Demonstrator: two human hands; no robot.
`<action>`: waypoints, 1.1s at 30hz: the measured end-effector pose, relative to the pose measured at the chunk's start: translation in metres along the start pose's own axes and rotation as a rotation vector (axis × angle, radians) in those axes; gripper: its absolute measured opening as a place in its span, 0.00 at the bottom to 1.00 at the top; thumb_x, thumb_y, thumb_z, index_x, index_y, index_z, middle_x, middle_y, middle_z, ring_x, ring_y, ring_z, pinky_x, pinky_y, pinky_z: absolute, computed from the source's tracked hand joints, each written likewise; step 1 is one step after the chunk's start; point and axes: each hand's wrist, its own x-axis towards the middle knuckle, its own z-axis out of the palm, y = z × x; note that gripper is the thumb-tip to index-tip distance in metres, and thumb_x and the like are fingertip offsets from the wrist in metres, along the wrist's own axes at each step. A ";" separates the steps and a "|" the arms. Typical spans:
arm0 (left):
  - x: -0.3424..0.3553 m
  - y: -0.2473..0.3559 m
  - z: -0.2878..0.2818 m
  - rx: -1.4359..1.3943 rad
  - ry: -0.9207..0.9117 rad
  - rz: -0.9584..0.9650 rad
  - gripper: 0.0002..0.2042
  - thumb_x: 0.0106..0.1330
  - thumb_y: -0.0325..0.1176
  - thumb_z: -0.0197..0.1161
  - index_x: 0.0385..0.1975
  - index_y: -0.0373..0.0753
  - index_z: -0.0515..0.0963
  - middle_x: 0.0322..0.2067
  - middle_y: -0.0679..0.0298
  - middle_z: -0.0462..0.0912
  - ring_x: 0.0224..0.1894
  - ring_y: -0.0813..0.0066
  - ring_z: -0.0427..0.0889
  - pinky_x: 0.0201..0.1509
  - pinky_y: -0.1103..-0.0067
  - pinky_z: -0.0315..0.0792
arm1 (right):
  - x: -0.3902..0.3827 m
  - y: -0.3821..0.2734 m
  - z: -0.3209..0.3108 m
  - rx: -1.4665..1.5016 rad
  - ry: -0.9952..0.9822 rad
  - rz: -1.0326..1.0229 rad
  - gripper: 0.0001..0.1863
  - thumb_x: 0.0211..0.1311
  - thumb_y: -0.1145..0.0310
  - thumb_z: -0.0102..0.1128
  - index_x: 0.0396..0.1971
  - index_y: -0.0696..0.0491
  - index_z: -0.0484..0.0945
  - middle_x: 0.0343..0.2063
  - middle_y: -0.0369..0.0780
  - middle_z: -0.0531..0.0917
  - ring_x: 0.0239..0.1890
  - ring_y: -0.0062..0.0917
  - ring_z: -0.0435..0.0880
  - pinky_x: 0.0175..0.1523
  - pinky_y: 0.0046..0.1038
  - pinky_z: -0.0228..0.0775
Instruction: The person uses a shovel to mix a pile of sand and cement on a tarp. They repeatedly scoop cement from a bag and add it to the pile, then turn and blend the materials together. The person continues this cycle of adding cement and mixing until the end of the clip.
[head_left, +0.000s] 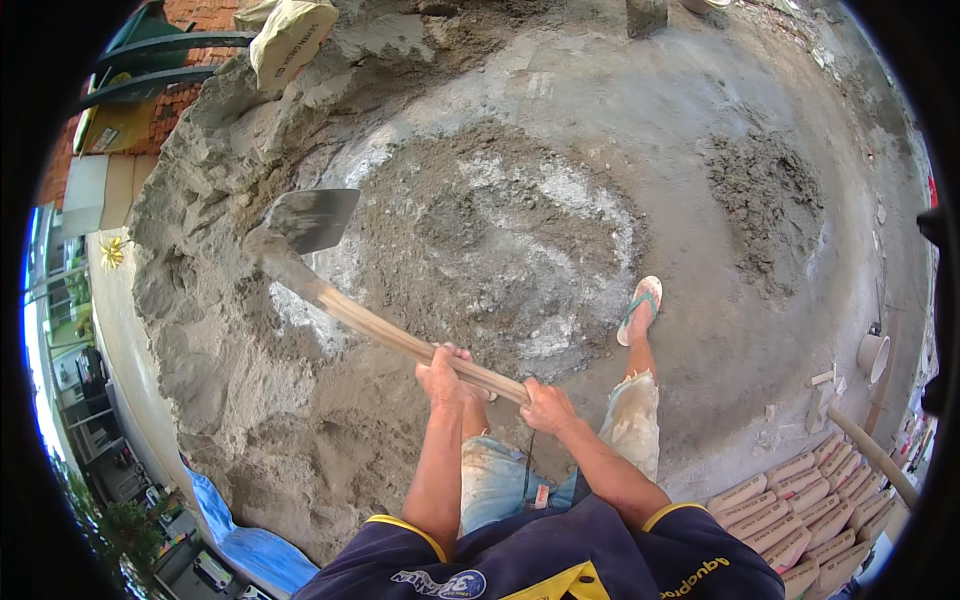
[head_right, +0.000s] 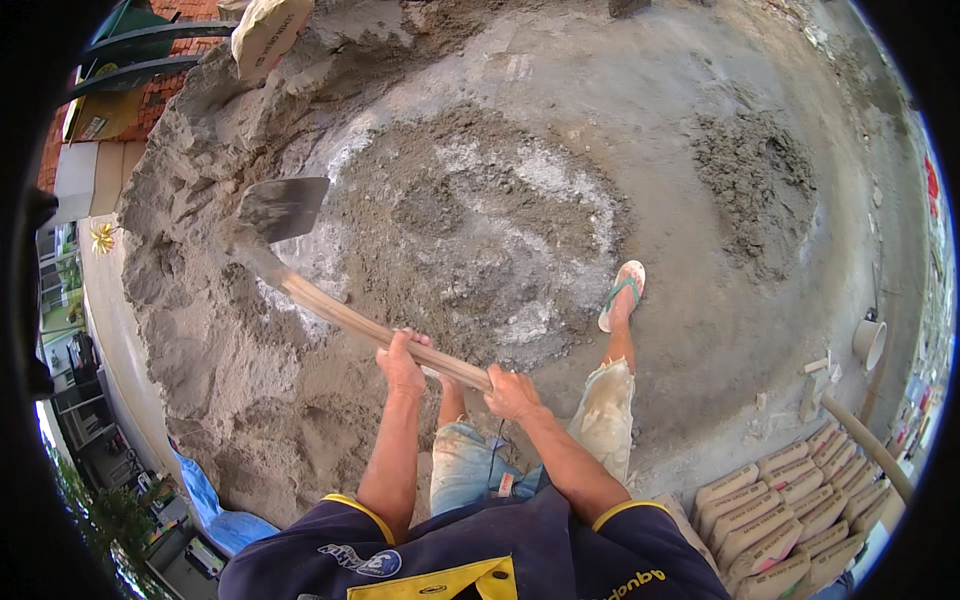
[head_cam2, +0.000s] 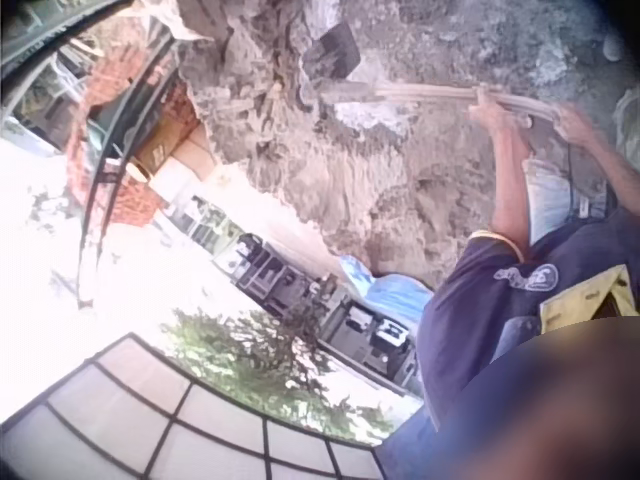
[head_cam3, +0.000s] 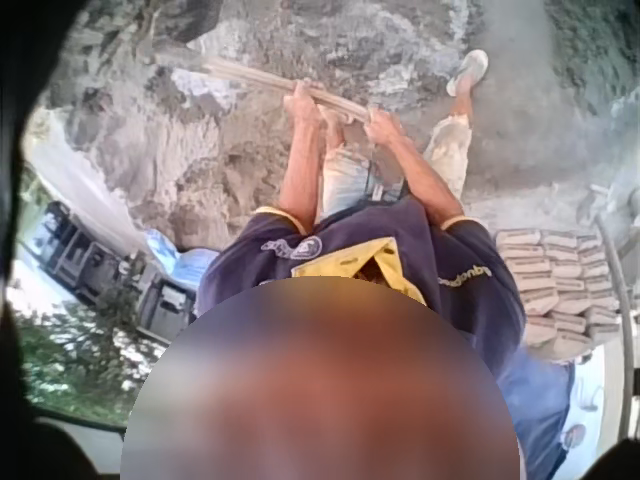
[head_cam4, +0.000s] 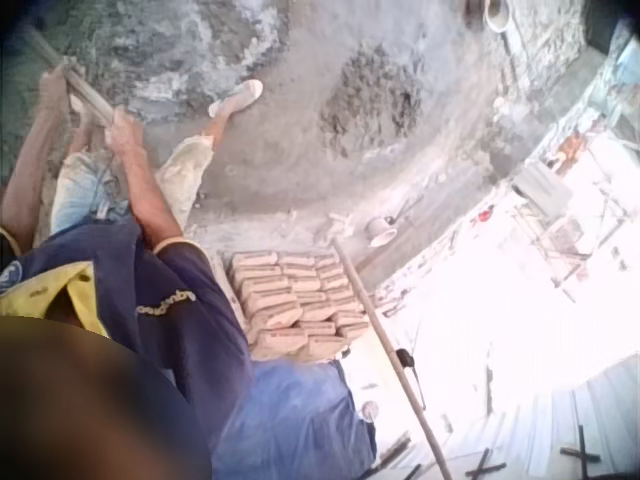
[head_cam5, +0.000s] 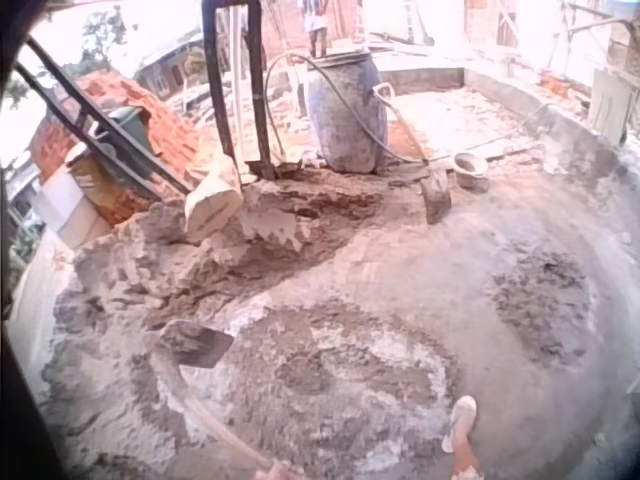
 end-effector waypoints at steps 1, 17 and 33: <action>0.019 0.037 0.000 0.011 -0.046 0.218 0.10 0.58 0.21 0.57 0.36 0.36 0.64 0.24 0.60 0.72 0.23 0.71 0.76 0.28 0.73 0.75 | 0.033 -0.025 -0.006 0.055 -0.005 -0.036 0.19 0.52 0.62 0.63 0.38 0.55 0.68 0.32 0.50 0.83 0.37 0.49 0.82 0.44 0.46 0.73; 0.112 -0.209 0.006 0.438 0.058 -0.615 0.11 0.63 0.31 0.54 0.39 0.30 0.69 0.22 0.56 0.76 0.23 0.64 0.77 0.29 0.68 0.75 | 0.018 0.045 -0.076 0.082 -0.318 0.442 0.18 0.51 0.69 0.58 0.43 0.58 0.76 0.39 0.52 0.83 0.44 0.44 0.82 0.49 0.39 0.75; -0.065 -0.108 0.123 0.042 -0.144 -0.282 0.08 0.53 0.21 0.54 0.32 0.32 0.67 0.24 0.57 0.74 0.23 0.64 0.76 0.31 0.69 0.76 | -0.133 0.197 -0.126 -0.097 0.237 0.296 0.15 0.46 0.65 0.62 0.35 0.51 0.72 0.27 0.49 0.82 0.35 0.47 0.81 0.40 0.45 0.73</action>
